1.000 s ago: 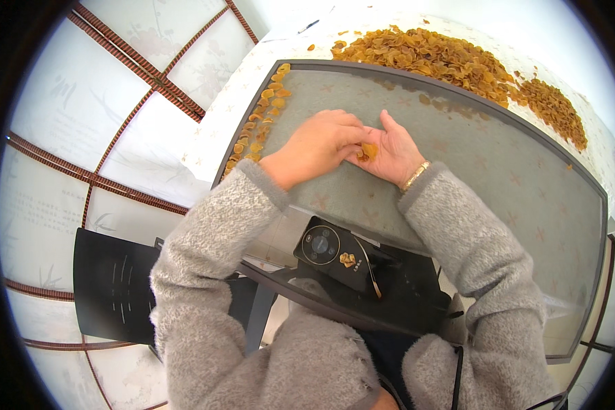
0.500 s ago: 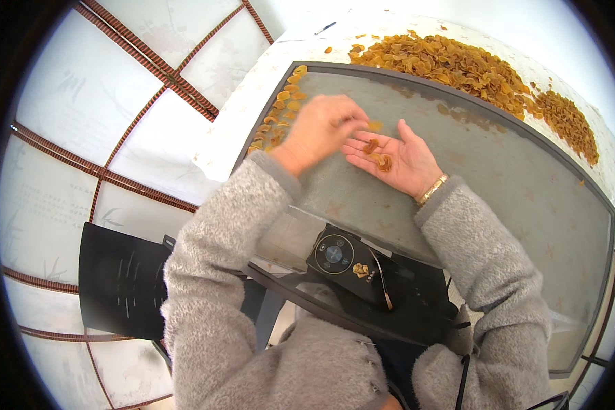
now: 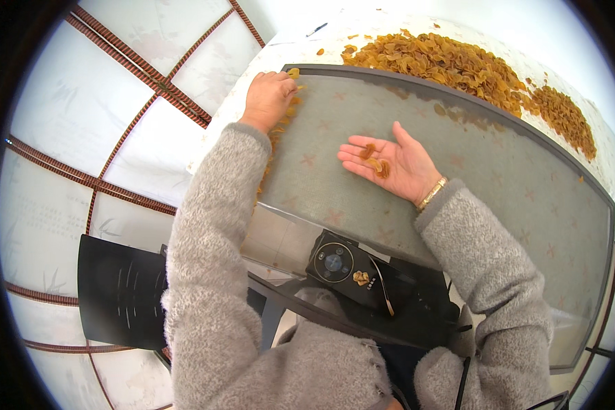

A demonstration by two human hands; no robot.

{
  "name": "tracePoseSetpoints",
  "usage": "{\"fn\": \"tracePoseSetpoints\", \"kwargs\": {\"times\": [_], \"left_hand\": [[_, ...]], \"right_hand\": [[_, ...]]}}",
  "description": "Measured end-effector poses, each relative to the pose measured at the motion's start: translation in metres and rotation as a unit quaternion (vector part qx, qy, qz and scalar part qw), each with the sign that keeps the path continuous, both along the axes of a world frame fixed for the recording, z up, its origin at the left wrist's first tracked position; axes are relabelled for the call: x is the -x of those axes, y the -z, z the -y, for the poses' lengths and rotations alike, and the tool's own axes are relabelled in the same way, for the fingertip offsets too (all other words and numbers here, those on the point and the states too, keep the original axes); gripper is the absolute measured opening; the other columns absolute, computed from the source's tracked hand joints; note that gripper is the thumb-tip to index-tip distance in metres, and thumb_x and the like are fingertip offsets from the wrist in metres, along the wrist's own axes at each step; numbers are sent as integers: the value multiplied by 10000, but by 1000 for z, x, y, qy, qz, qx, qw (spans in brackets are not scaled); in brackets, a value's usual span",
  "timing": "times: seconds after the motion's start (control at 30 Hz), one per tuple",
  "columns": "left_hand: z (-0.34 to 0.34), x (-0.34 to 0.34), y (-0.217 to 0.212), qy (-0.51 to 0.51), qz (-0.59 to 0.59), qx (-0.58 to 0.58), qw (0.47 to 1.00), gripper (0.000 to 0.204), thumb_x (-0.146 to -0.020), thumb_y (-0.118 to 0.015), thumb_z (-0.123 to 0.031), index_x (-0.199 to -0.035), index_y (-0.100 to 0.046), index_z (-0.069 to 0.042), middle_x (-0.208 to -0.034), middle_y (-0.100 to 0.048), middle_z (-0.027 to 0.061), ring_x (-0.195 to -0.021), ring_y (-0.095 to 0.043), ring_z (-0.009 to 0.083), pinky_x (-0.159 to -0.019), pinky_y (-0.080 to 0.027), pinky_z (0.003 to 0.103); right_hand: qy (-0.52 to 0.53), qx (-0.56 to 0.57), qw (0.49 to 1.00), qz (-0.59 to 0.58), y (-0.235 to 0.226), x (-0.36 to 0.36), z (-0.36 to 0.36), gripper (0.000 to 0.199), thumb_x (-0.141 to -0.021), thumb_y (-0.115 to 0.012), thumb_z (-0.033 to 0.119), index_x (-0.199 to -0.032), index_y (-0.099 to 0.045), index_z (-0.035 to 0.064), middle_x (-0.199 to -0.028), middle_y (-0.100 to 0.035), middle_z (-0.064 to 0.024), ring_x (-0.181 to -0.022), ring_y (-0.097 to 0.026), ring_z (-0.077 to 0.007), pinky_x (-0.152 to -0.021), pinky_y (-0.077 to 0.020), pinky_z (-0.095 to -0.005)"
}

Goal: The person picks dried apricot halves from a pile on a glass table and places them in neat rows. The person handles the fruit by hand, transferring pieces from the bulk pile to the arranged line.

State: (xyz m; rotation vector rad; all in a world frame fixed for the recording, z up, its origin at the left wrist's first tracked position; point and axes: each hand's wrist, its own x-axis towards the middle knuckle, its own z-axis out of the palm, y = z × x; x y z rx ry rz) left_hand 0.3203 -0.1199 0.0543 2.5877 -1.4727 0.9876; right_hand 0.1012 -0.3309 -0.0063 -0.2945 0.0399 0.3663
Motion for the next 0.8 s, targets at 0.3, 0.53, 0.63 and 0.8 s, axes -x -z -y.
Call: {"fn": "tracePoseSetpoints", "kwargs": {"times": [0.3, 0.53, 0.63, 0.8], "left_hand": [[-1, -3, 5, -31, -31, -61, 997, 87, -831, -670, -90, -837, -753, -116, -810, -683, 9, -797, -617, 195, -821, -451, 341], [2, -8, -2, -44, -149, 15, 988, 98, -820, -735, -165, -891, -777, -111, -899, -730, 12, -878, -629, 195, -892, -417, 361], [8, -3, -2, -70, -129, -22, 989, 144, -808, -755, -208, -909, -781, -108, -909, -733, 16, -902, -629, 198, -894, -422, 364], [16, -2, -2, -96, -159, -17, 982, 173, -807, -765, -240, -907, -785, -101, -875, -739, 28, -878, -632, 197, -876, -439, 375]], "right_hand": [[3, 27, 1000, 2, 2, -1, 0, 835, -1040, -105, 561, -1436, -252, -160, -1435, -366, -361, -1362, -395, -446, -1157, -359, -501], [4, 37, 999, 6, 2, -2, 0, 806, -1049, -126, 542, -1422, -274, -157, -1425, -377, -359, -1352, -408, -444, -1145, -378, -504], [4, 40, 999, 4, 2, -2, 0, 787, -1054, -145, 531, -1420, -278, -153, -1424, -379, -358, -1348, -412, -444, -1141, -382, -506], [-1, 42, 999, 13, 4, -2, 1, 770, -1058, -156, 521, -1417, -286, -148, -1420, -386, -354, -1338, -426, -441, -1137, -389, -504]]}}
